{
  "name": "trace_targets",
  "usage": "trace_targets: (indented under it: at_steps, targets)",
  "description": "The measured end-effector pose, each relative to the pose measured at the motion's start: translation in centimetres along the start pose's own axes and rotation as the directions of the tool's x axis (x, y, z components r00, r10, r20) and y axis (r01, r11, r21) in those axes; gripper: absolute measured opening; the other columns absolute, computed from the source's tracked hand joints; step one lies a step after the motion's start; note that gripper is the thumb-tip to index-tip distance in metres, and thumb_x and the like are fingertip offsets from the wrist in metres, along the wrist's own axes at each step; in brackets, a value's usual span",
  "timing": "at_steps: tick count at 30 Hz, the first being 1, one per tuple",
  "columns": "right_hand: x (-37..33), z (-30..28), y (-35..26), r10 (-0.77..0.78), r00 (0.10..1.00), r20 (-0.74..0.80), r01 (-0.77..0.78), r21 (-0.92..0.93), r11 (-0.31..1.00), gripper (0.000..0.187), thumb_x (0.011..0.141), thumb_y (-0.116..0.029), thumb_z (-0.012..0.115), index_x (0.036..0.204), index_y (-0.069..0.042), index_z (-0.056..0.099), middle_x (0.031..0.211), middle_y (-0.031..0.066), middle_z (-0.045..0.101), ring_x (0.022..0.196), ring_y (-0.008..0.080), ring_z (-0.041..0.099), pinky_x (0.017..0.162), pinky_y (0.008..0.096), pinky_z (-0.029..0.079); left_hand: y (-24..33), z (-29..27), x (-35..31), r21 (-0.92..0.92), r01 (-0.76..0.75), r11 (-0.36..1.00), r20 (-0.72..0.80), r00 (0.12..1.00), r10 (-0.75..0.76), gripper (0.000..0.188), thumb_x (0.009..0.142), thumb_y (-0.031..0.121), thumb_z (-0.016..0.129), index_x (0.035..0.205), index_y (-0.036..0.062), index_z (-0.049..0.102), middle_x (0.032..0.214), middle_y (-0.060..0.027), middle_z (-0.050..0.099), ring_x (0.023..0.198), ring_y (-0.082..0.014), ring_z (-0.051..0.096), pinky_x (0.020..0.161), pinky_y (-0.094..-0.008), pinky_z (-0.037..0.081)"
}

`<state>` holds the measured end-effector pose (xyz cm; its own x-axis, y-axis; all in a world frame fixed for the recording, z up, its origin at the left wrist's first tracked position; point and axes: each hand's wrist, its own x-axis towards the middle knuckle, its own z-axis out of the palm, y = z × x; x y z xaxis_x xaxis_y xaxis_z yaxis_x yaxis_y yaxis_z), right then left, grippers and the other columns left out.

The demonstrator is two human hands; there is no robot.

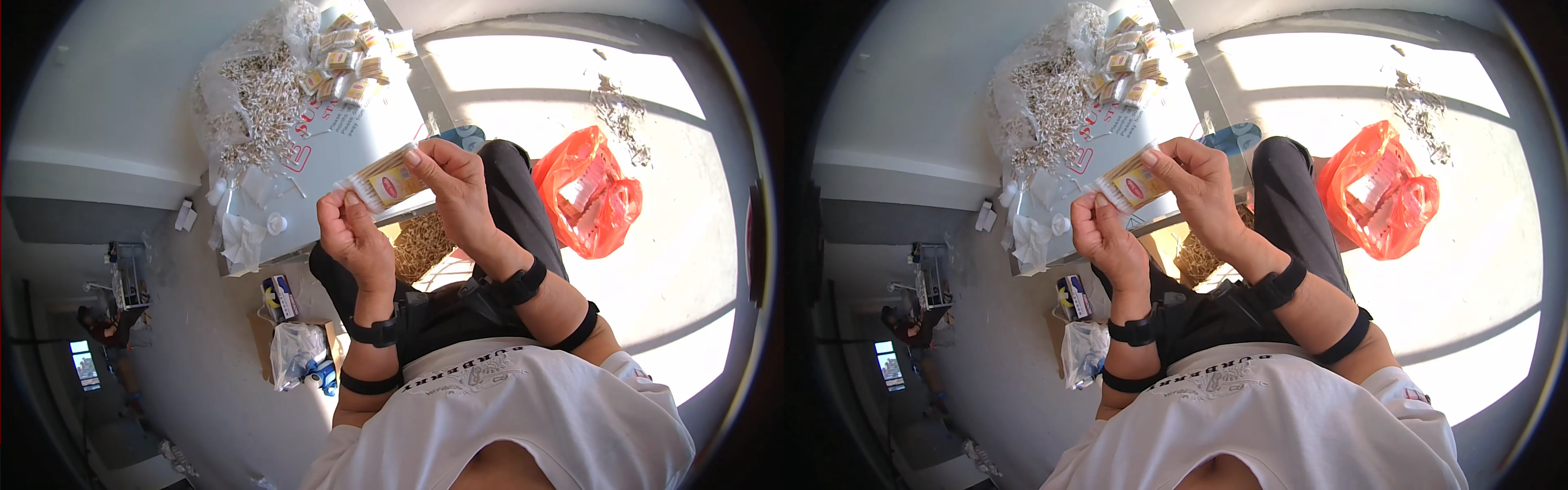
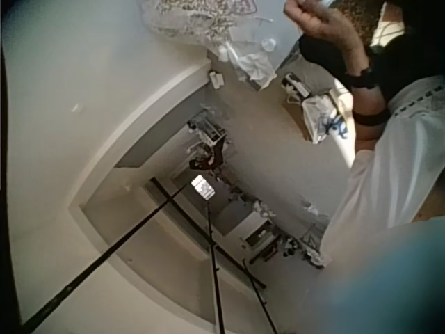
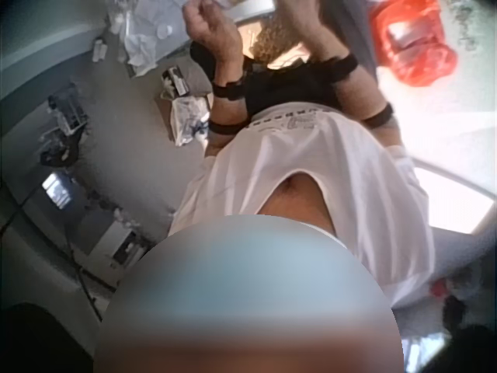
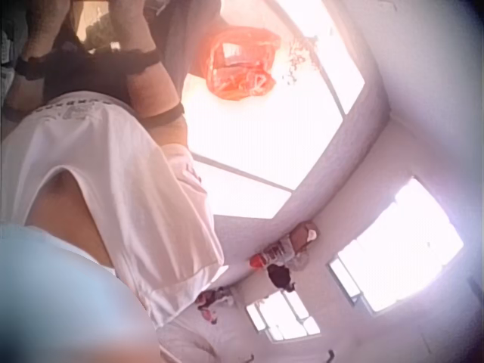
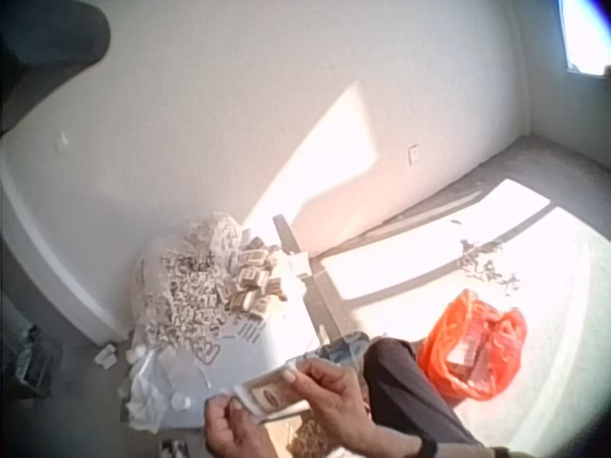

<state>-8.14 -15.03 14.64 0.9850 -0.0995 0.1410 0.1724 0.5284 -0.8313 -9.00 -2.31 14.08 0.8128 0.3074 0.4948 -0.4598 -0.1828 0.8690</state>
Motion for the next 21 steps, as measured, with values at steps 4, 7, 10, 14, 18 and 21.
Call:
trace_targets:
  at_steps: [4,7,10,14,18,21]
  targets:
    - [0.1,0.0,1.2,-0.070,0.994,-0.086,0.069,-0.017,0.997,0.021,0.092,-0.018,0.064,0.090,0.003,0.065,0.076,-0.0039,0.057,0.073,0.0027,0.046,0.064,0.0199,0.039,0.3,0.3,-0.3,-0.139,0.112,0.984,0.021,0.994,-0.110,0.011,0.098,0.008,0.048,0.092,0.0001,0.051,0.084,-0.0016,0.057,0.075,-0.0068,0.051,0.068,-0.0223,0.045]
    - [-0.1,-0.1,1.5,-0.051,0.993,-0.109,0.054,0.023,0.998,0.020,0.092,-0.017,0.064,0.089,0.002,0.065,0.075,-0.0046,0.056,0.073,0.0025,0.046,0.064,0.0203,0.039,-0.4,0.5,-0.2,-0.103,0.060,0.993,-0.005,0.998,-0.060,0.010,0.098,0.008,0.048,0.092,0.0003,0.052,0.083,-0.0016,0.057,0.073,-0.0068,0.051,0.068,-0.0221,0.045]
    - [-0.3,0.3,1.2,-0.055,0.992,-0.111,0.061,0.048,0.997,0.020,0.092,-0.017,0.064,0.087,0.003,0.065,0.075,-0.0052,0.056,0.072,0.0026,0.045,0.064,0.0204,0.039,-0.9,0.2,0.0,-0.056,0.042,0.998,-0.040,0.998,-0.044,0.010,0.097,0.008,0.048,0.092,0.0004,0.052,0.083,-0.0016,0.057,0.073,-0.0068,0.051,0.068,-0.0216,0.045]
    - [0.0,0.2,0.7,0.002,0.997,-0.075,0.000,0.028,1.000,0.018,0.092,-0.016,0.063,0.090,0.001,0.067,0.078,-0.0044,0.061,0.075,0.0017,0.049,0.068,0.0188,0.039,-0.3,0.1,-0.1,0.060,0.007,0.998,-0.009,1.000,-0.006,0.010,0.097,0.009,0.048,0.092,0.0010,0.052,0.081,-0.0016,0.057,0.070,-0.0066,0.051,0.064,-0.0219,0.045]
    - [0.0,0.3,1.0,-0.013,0.994,-0.112,0.013,-0.006,1.000,0.022,0.091,-0.019,0.065,0.085,0.002,0.065,0.073,-0.0040,0.056,0.071,0.0022,0.046,0.064,0.0198,0.038,0.3,0.4,-0.3,-0.082,0.165,0.983,0.030,0.986,-0.163,0.011,0.098,0.009,0.048,0.090,0.0024,0.050,0.078,-0.0014,0.056,0.064,-0.0063,0.051,0.058,-0.0218,0.044]
    - [0.1,0.0,1.3,-0.006,0.993,-0.116,0.006,0.001,1.000,0.021,0.091,-0.019,0.066,0.085,0.001,0.066,0.072,-0.0037,0.057,0.070,0.0026,0.046,0.063,0.0205,0.038,-0.3,0.5,-0.3,-0.146,0.165,0.975,0.035,0.986,-0.162,0.011,0.098,0.009,0.047,0.090,0.0027,0.050,0.077,-0.0017,0.056,0.063,-0.0062,0.051,0.056,-0.0214,0.043]
